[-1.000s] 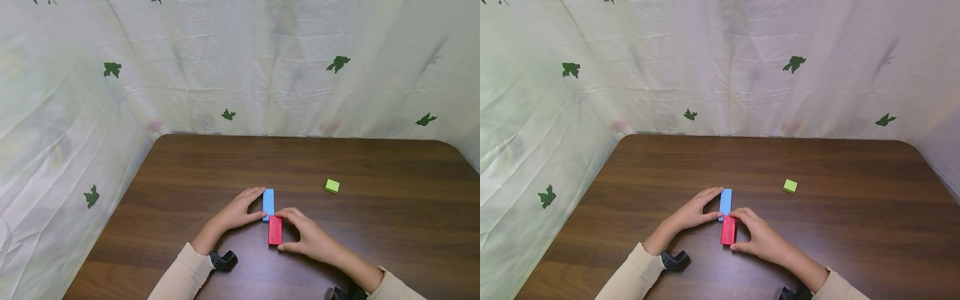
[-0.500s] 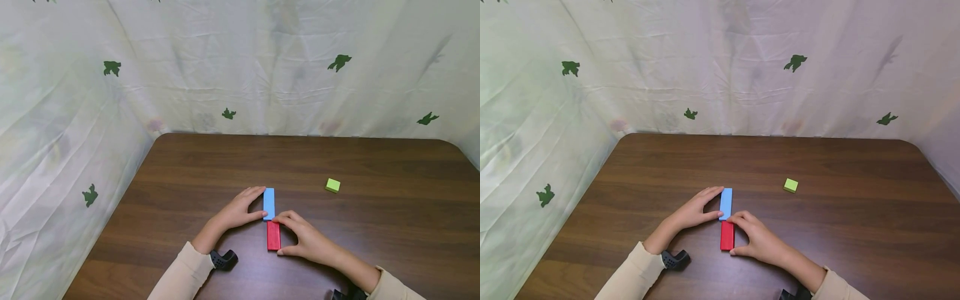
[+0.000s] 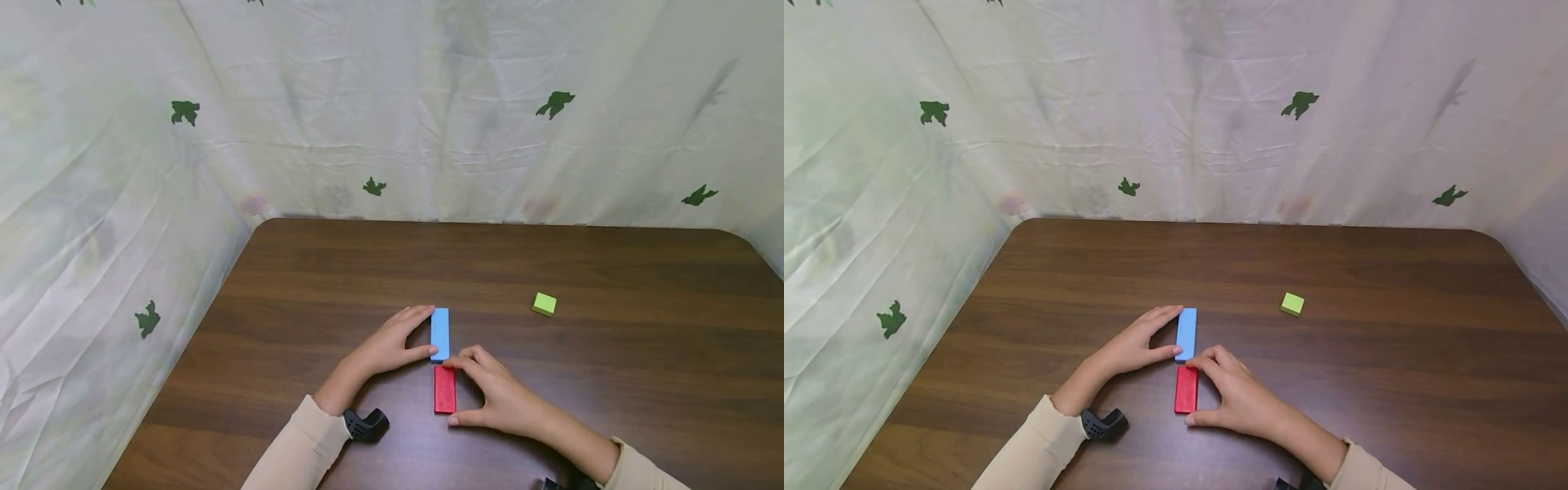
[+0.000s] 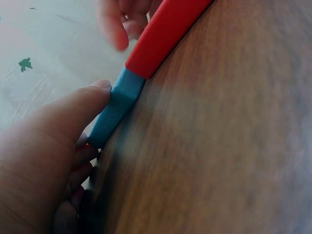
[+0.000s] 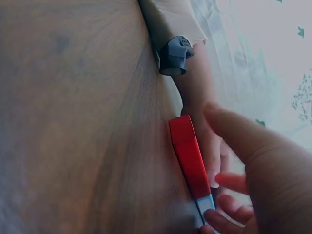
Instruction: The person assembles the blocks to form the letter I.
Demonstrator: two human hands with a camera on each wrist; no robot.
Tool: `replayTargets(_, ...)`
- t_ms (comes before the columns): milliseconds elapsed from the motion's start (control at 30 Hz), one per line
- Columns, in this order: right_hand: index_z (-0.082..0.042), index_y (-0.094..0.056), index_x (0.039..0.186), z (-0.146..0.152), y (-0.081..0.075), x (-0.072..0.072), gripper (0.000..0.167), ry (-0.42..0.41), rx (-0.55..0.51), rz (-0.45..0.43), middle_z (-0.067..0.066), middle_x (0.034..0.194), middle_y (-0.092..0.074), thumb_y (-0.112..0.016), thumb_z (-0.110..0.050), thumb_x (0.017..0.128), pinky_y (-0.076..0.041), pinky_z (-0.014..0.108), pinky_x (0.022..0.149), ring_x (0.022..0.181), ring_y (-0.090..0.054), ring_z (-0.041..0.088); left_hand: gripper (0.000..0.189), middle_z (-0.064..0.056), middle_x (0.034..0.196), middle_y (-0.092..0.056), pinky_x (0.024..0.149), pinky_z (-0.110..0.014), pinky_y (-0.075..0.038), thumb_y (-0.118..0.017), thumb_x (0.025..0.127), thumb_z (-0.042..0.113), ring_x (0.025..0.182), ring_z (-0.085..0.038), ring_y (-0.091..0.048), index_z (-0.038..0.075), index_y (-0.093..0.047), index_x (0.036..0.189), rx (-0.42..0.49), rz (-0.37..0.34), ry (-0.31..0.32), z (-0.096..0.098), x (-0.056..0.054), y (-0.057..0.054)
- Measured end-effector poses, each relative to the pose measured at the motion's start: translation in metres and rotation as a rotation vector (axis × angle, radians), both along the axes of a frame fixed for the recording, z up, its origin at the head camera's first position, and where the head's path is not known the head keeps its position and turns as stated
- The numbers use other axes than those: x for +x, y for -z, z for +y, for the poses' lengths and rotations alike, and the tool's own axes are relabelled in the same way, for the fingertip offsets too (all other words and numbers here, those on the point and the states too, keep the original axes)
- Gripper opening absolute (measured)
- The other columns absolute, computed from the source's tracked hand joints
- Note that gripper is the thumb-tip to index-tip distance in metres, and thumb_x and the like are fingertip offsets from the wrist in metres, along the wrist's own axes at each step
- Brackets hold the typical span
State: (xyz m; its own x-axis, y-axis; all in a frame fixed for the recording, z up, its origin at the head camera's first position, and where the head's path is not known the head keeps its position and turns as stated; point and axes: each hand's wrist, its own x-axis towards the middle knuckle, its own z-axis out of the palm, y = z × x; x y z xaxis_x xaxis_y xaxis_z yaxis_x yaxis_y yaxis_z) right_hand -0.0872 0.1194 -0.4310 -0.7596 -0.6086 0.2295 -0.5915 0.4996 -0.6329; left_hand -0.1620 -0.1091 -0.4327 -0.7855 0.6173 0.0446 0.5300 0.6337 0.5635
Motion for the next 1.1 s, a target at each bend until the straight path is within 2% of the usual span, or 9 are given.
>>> replayTargets(133, -0.02, -0.054, 0.113, 0.0003, 0.0004, 0.0001, 0.051, -0.012, -0.026, 0.031, -0.009, 0.105, -0.04, -0.076, -0.034, 0.069, -0.042, 0.029, 0.082, 0.098, -0.042, 0.007, 0.07, -0.004, 0.141, -0.033, 0.106, -0.038, -0.018, -0.057, 0.085, 0.045, 0.13, -0.017, -0.024, 0.012, -0.031, 0.141, -0.001, -0.002, -0.002, -0.0001, 0.0001, 0.0004)
replayTargets(233, -0.02, -0.056, 0.111, 0.0004, 0.0003, 0.0004, 0.048, -0.02, -0.014, 0.052, -0.009, 0.102, -0.04, -0.075, -0.028, 0.068, -0.041, 0.027, 0.078, 0.095, -0.041, 0.006, 0.07, -0.004, 0.141, -0.033, 0.106, -0.037, -0.017, -0.057, 0.085, 0.045, 0.13, -0.016, -0.024, 0.012, -0.031, 0.141, -0.002, 0.007, 0.003, -0.0001, -0.0001, 0.0008)
replayTargets(433, -0.021, -0.058, 0.115, -0.0001, 0.0013, 0.0, 0.046, -0.04, -0.02, 0.106, -0.009, 0.098, -0.038, -0.074, -0.03, 0.072, -0.039, 0.023, 0.072, 0.087, -0.039, 0.005, 0.07, -0.004, 0.14, -0.034, 0.106, -0.034, -0.015, -0.058, 0.085, 0.044, 0.13, -0.014, -0.025, 0.01, -0.031, 0.14, -0.003, 0.018, 0.012, -0.0003, -0.0002, 0.0013)
replayTargets(667, -0.019, -0.06, 0.116, -0.0004, 0.005, -0.0016, 0.046, -0.041, -0.037, 0.151, -0.01, 0.095, -0.035, -0.074, -0.032, 0.074, -0.037, 0.019, 0.07, 0.086, -0.038, 0.005, 0.07, -0.004, 0.141, -0.034, 0.106, -0.037, -0.017, -0.058, 0.084, 0.044, 0.13, -0.016, -0.025, 0.012, -0.031, 0.141, -0.004, 0.009, 0.004, -0.0005, 0.0002, 0.0024)
replayTargets(1100, -0.018, -0.059, 0.118, 0.0002, 0.0079, -0.0024, 0.048, -0.026, -0.054, 0.133, -0.008, 0.093, -0.036, -0.073, -0.032, 0.074, -0.037, 0.017, 0.066, 0.084, -0.038, 0.004, 0.071, -0.003, 0.141, -0.033, 0.105, -0.04, -0.02, -0.057, 0.084, 0.048, 0.13, -0.017, -0.025, 0.014, -0.031, 0.141, -0.002, 0.001, -0.005, 0.0, -0.0002, 0.0037)
